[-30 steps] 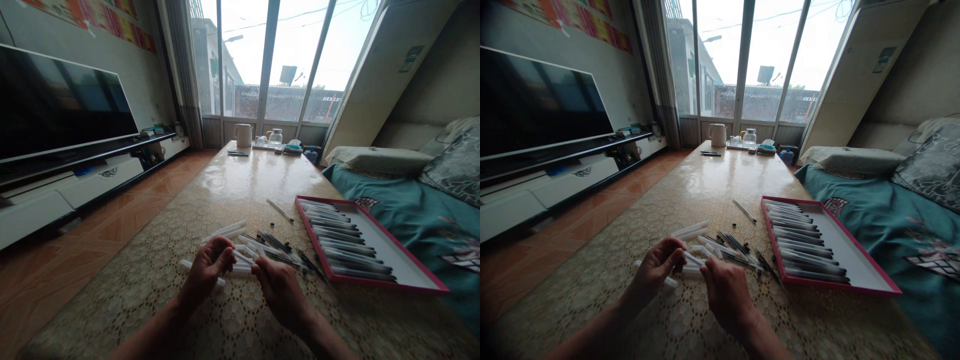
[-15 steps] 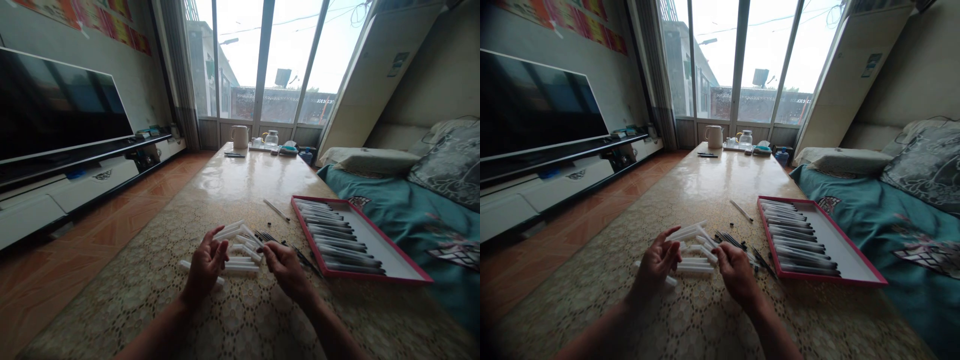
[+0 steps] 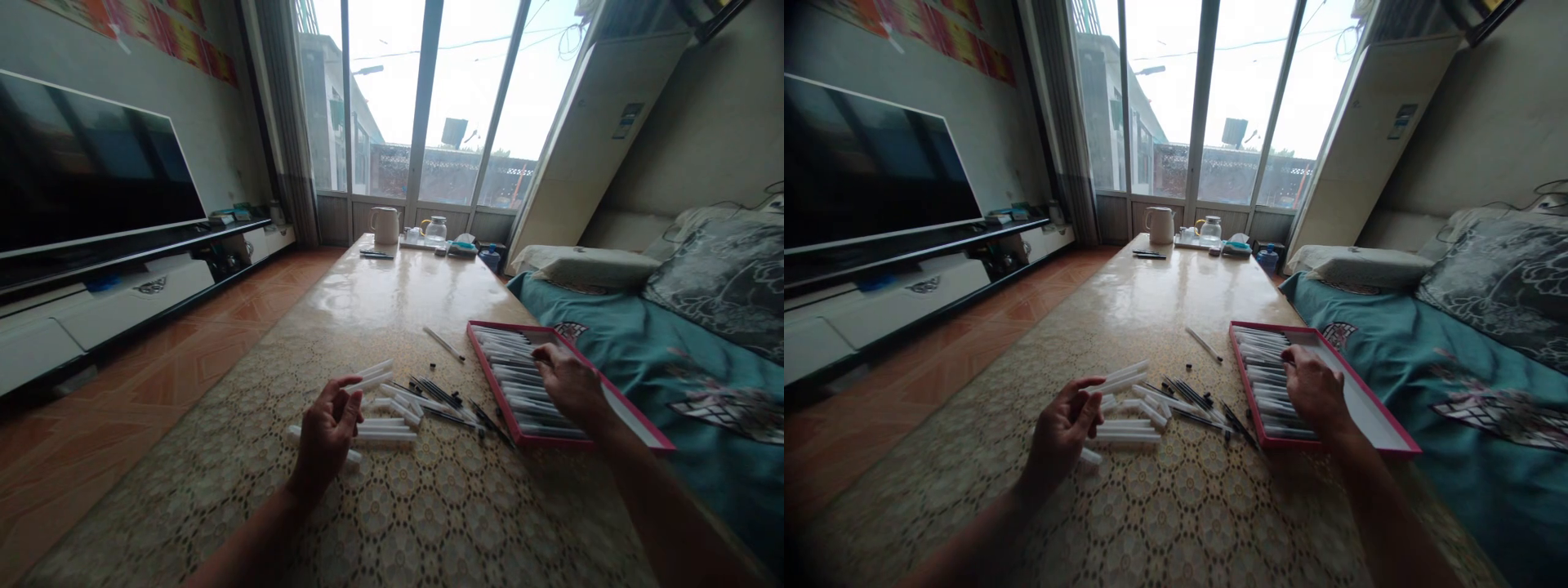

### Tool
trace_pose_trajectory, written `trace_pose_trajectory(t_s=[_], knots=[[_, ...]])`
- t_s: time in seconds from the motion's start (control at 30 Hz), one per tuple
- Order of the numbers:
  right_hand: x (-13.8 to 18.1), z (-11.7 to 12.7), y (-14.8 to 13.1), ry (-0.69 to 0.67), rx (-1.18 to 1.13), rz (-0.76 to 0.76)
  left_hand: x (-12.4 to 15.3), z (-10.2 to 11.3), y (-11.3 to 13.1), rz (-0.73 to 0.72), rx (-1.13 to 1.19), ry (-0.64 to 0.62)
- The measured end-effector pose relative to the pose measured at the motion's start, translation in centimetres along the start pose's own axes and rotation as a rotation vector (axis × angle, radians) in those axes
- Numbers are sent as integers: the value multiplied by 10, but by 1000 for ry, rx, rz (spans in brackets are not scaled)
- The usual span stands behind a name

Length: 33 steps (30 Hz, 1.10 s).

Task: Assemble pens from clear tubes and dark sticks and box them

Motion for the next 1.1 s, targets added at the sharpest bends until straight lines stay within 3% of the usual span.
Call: trace_pose_trajectory(t_s=[0.2,0.43,0.57,0.63,0.77,0.87,1.1], knots=[[-19,-35,35,-6,174,83,-1,4,2,-12,-40,30],[-26,-40,38,0,151,89,-1,4,0,-7,-57,31],[-7,-27,1,140,-54,124,-1,6,3,-82,-208,37],[10,-25,-29,139,-210,191,-1,4,9,-176,-373,-29],[40,-42,-82,-98,-327,256,5,-6,17,-329,-669,-288],[54,-57,-101,-256,-264,297,10,-10,16,-354,-837,-415],[60,-65,-111,-447,39,260,12,-13,7,-304,-979,-487]])
Point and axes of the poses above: each hand's wrist, its own x-axis away from the middle knuckle, its own z-axis out of the back of the hand, y = z × x, the point moved 5 cm from there along -x, towards the middle knuckle, and after that the axes turned 3 degrees about -y, right-handed, at the moved point
